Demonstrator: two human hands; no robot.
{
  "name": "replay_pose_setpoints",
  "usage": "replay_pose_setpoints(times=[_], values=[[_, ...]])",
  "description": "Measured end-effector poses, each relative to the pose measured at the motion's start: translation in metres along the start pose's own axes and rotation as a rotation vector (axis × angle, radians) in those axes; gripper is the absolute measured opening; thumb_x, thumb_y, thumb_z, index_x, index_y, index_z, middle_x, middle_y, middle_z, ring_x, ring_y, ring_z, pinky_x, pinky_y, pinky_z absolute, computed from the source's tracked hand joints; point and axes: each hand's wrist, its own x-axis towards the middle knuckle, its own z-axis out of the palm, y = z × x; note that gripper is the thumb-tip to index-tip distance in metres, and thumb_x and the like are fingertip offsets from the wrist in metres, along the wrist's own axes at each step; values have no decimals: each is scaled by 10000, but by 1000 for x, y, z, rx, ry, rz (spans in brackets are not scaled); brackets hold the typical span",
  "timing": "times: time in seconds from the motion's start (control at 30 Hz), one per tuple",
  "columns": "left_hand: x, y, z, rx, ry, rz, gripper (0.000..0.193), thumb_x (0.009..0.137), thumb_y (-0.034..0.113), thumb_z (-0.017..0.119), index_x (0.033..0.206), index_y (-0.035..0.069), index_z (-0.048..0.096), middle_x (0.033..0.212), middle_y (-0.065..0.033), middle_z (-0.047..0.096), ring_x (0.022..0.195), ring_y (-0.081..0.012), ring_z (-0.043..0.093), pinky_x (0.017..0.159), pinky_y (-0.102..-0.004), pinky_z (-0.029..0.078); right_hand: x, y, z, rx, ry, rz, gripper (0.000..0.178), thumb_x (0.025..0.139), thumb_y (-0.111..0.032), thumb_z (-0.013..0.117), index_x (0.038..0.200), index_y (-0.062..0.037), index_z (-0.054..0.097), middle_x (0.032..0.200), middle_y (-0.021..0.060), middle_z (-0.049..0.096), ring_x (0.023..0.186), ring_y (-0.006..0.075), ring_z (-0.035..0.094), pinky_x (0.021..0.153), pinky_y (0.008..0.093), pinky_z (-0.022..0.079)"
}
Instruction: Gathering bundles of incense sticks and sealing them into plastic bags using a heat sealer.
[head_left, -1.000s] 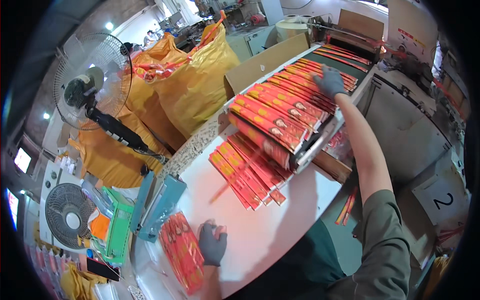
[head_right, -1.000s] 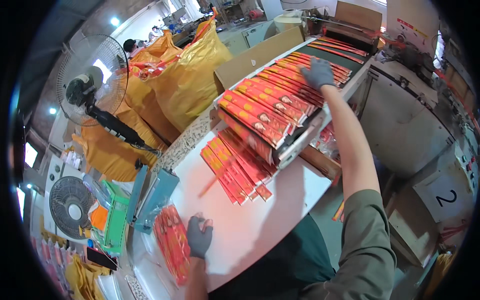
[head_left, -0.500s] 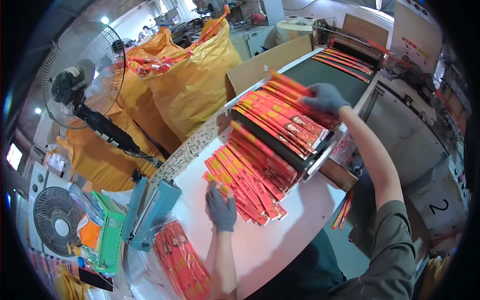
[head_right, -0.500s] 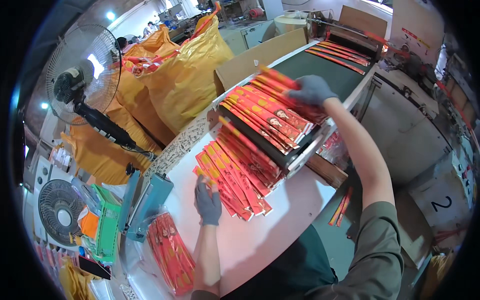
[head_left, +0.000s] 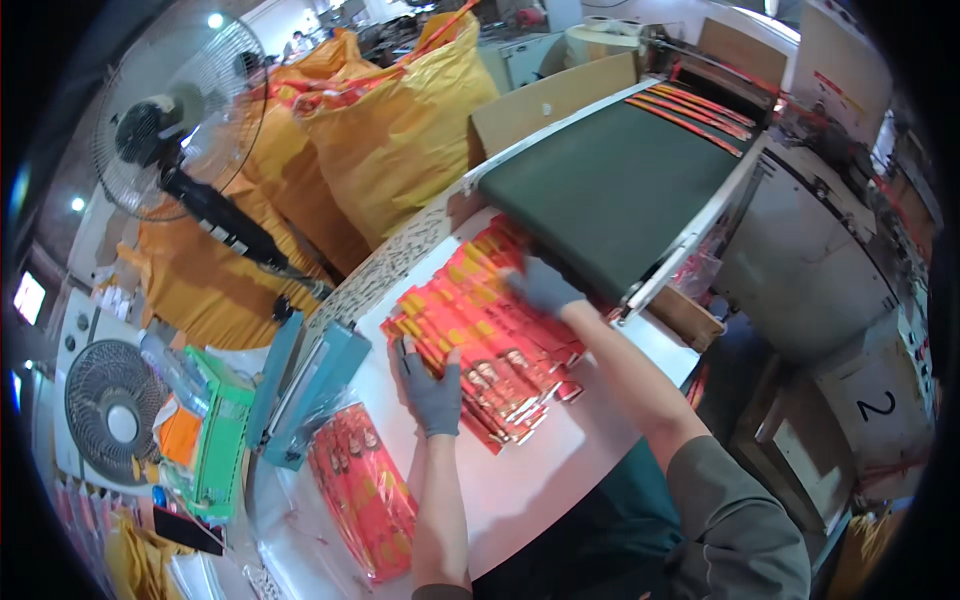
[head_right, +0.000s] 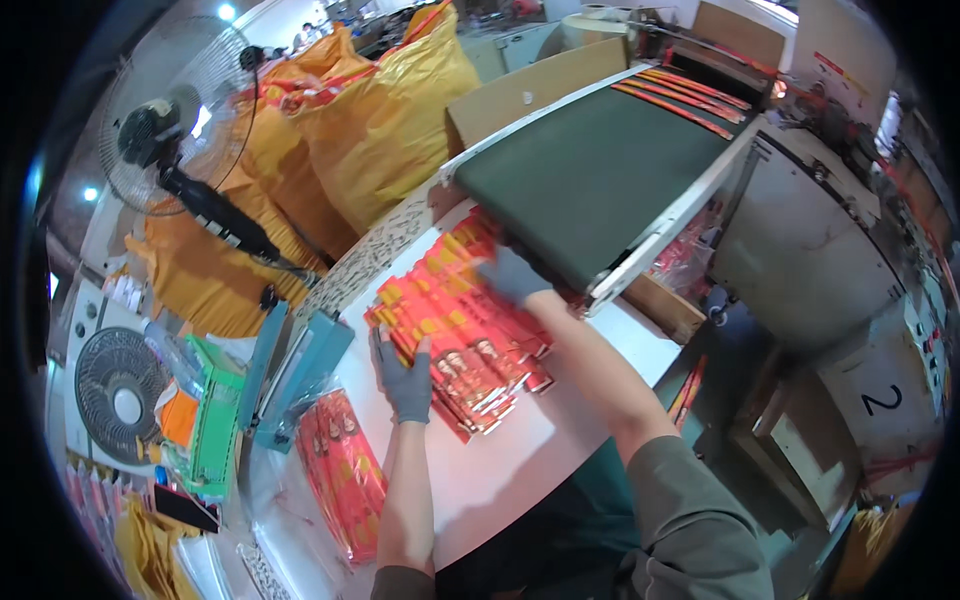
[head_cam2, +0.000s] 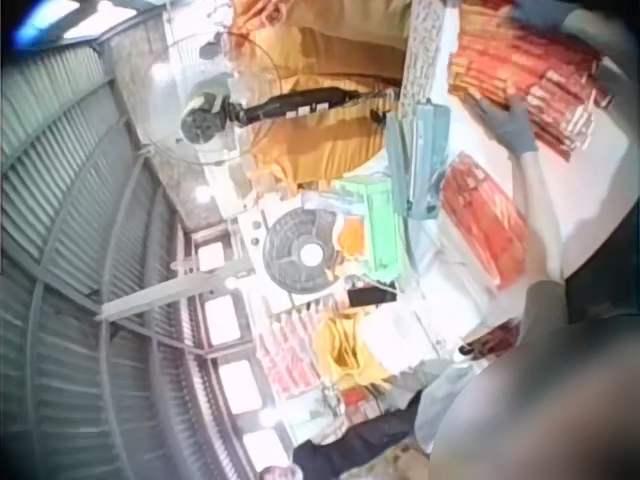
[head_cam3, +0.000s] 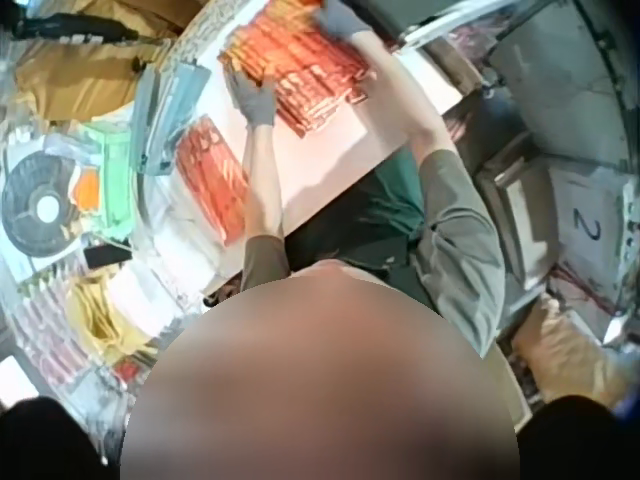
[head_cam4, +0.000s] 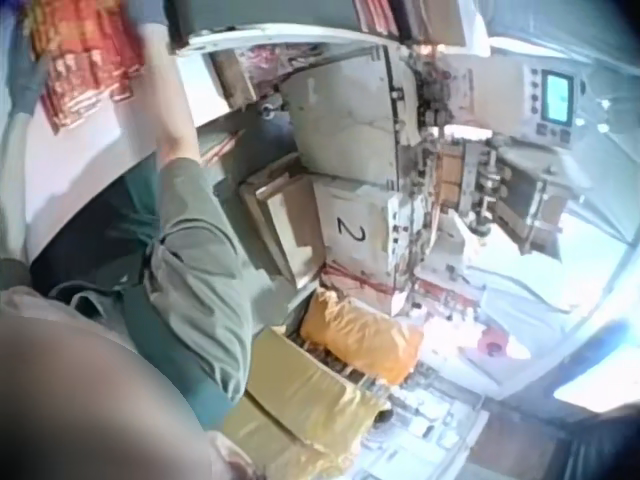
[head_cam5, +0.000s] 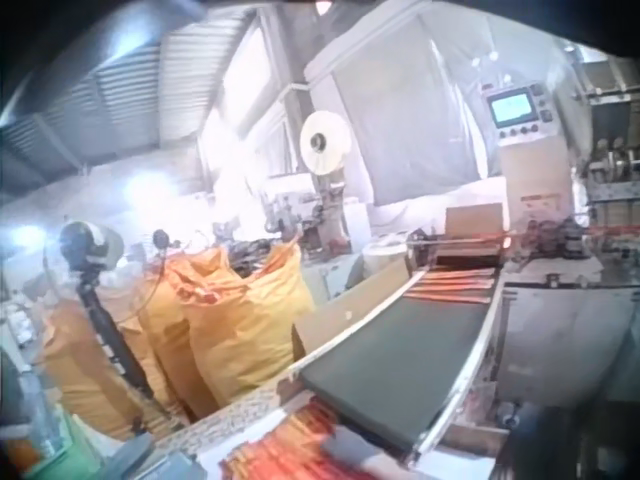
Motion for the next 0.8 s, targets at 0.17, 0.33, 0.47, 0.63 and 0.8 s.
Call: replay_pose_setpoints(times=[0.17,0.33,0.47,0.63,0.8], values=[[13,-20,-13,-523,45,-184,664,850,261,674,1339,-57,356,1307,-138,460,1259,-213,398,1044,-308,328,-25,-46,27,-137,74,-199,920,761,-605,601,1267,118,337,1013,363,570,975,459,577,819,424,474],[-26,14,-38,-1091,-256,-596,447,839,164,667,1215,-14,504,1101,-80,592,956,-144,579,808,-268,480,-89,-60,67,14,-176,-80,1127,649,-631,697,1380,93,239,1094,305,578,1014,349,598,867,369,465],[-132,61,-110,-985,-298,-685,492,832,148,670,1263,8,478,1151,-71,583,1032,-151,562,861,-287,475,-206,-64,39,640,-551,-38,879,808,-393,698,1430,4,220,1333,169,468,1205,202,460,1029,353,361],[-228,65,-176,-837,-659,-576,491,800,160,703,1215,0,496,1071,-76,602,939,-151,595,823,-306,489,-322,-17,34,383,-999,43,951,829,-355,691,1463,-30,62,1271,167,500,1104,217,534,933,360,445],[-201,79,-180,-685,-433,-446,586,730,180,765,1200,9,460,1055,-80,587,947,-178,594,817,-326,488,-306,-92,40,533,-777,-40,1033,754,-269,782,1449,-49,50,1183,154,550,1053,217,565,879,357,470]])
